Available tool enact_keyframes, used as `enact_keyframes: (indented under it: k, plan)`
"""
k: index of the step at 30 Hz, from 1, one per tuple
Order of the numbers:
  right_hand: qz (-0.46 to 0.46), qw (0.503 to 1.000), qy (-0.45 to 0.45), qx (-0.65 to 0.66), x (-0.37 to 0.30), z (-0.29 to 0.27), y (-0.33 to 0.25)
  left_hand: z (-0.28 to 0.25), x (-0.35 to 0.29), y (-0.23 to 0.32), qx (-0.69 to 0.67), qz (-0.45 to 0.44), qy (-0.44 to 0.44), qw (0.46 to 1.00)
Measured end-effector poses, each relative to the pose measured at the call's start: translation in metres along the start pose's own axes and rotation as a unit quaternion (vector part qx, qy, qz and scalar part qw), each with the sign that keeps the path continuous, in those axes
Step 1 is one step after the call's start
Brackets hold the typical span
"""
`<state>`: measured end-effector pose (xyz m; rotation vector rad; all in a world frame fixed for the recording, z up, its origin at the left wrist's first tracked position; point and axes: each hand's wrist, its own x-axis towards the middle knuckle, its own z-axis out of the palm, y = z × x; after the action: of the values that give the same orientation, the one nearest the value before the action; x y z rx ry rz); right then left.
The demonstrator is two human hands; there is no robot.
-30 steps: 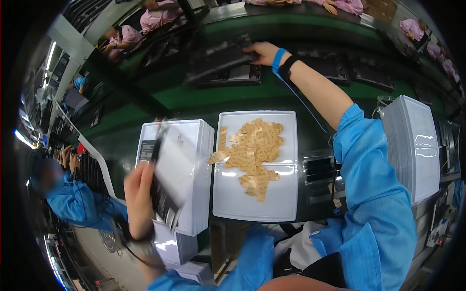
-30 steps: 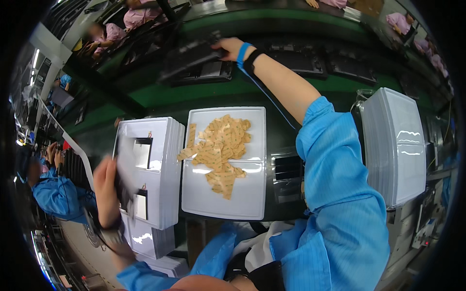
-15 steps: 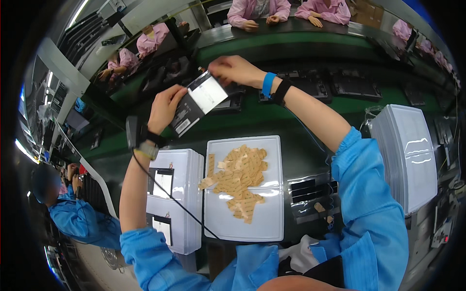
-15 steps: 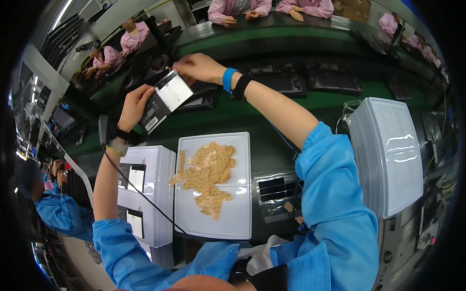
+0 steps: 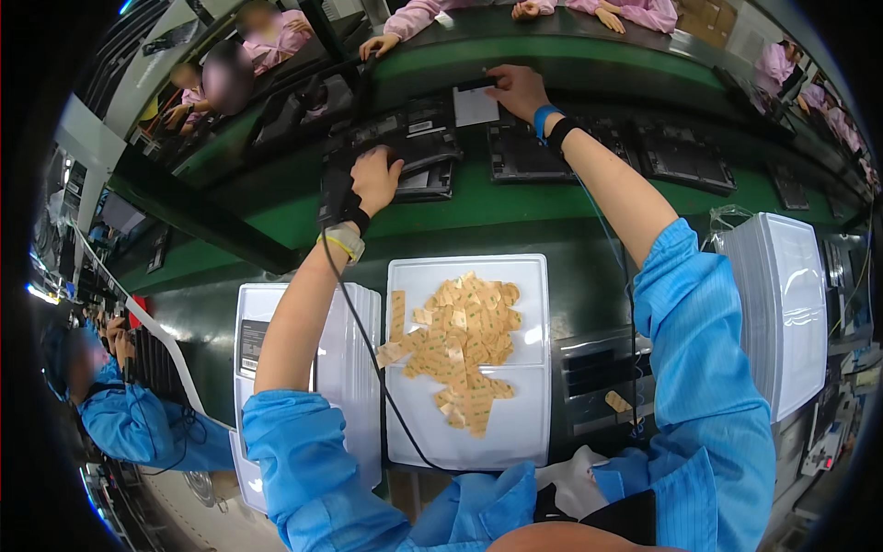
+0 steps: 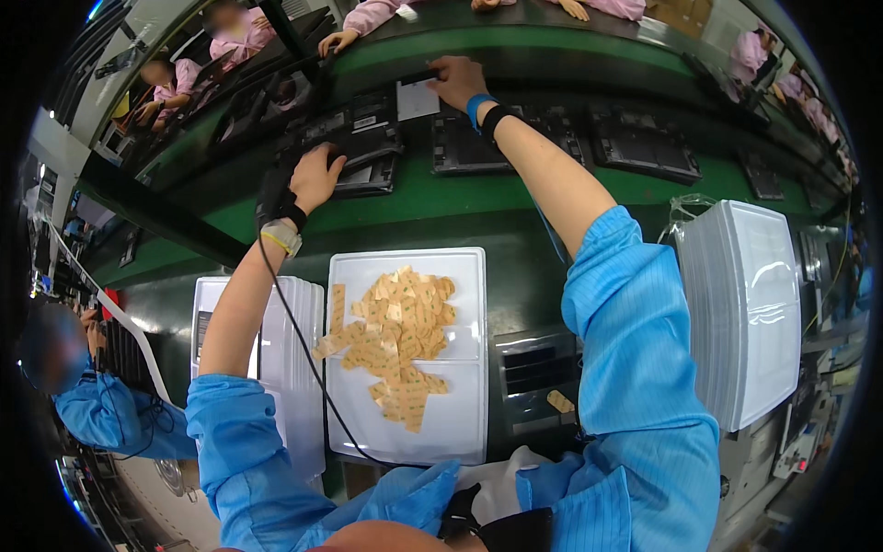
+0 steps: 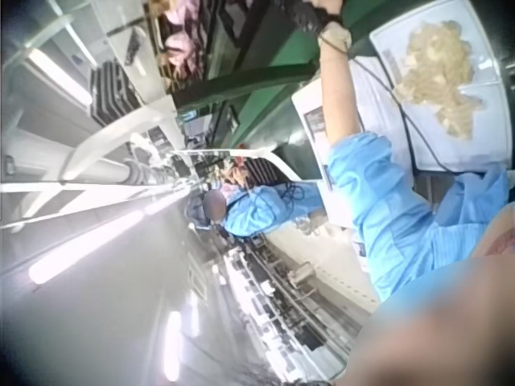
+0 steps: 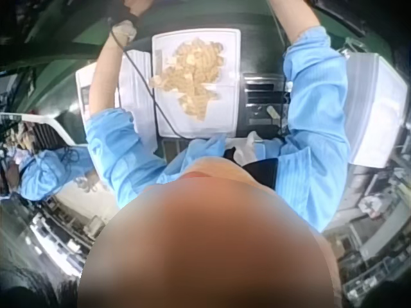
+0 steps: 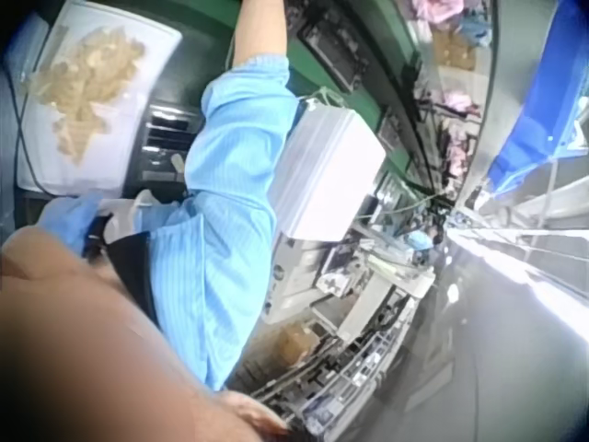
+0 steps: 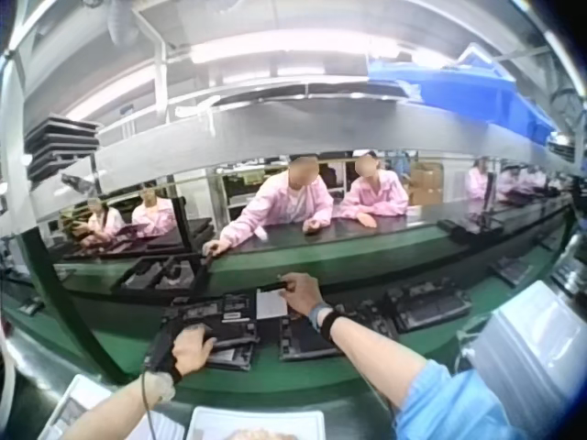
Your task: Assembling electronic tablet components by attaching batteries and applying adhesive strips on an assembly line.
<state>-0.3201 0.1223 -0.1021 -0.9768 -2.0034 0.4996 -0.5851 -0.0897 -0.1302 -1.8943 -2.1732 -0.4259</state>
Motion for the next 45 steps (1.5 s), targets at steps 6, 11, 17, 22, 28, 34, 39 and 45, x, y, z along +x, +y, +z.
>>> enact_keyframes:
  k: [6,11,17,22,28,34,39,45]
  plan:
    - [-0.058,0.997,-0.043,0.021,0.012,0.038,-0.032,-0.017,-0.001,0.005,-0.373,-0.051,0.052,0.925]
    - [-0.073,0.993,-0.068,0.061,0.011,0.070,-0.065,-0.028,-0.001,-0.012,-0.405,-0.048,0.012,0.913]
    - [-0.099,0.977,-0.176,0.076,0.004,0.090,-0.084,-0.068,-0.002,-0.037,-0.419,-0.044,0.047,0.906]
    - [-0.138,0.971,-0.186,0.059,0.004,0.100,-0.080,-0.080,-0.003,-0.061,-0.049,0.065,0.050,0.995]
    - [-0.135,0.966,-0.214,0.050,0.005,0.107,-0.079,-0.045,0.002,-0.093,-0.116,0.070,-0.035,0.990]
    - [-0.138,0.959,-0.244,0.045,0.009,0.104,-0.070,-0.052,0.013,-0.086,-0.083,0.071,-0.068,0.992]
    - [-0.230,0.931,-0.280,-0.039,-0.013,0.098,-0.086,-0.055,0.006,-0.102,-0.081,0.053,-0.085,0.992]
    - [-0.232,0.925,-0.292,-0.072,-0.012,0.099,-0.087,-0.057,0.013,-0.098,-0.074,0.043,-0.122,0.989]
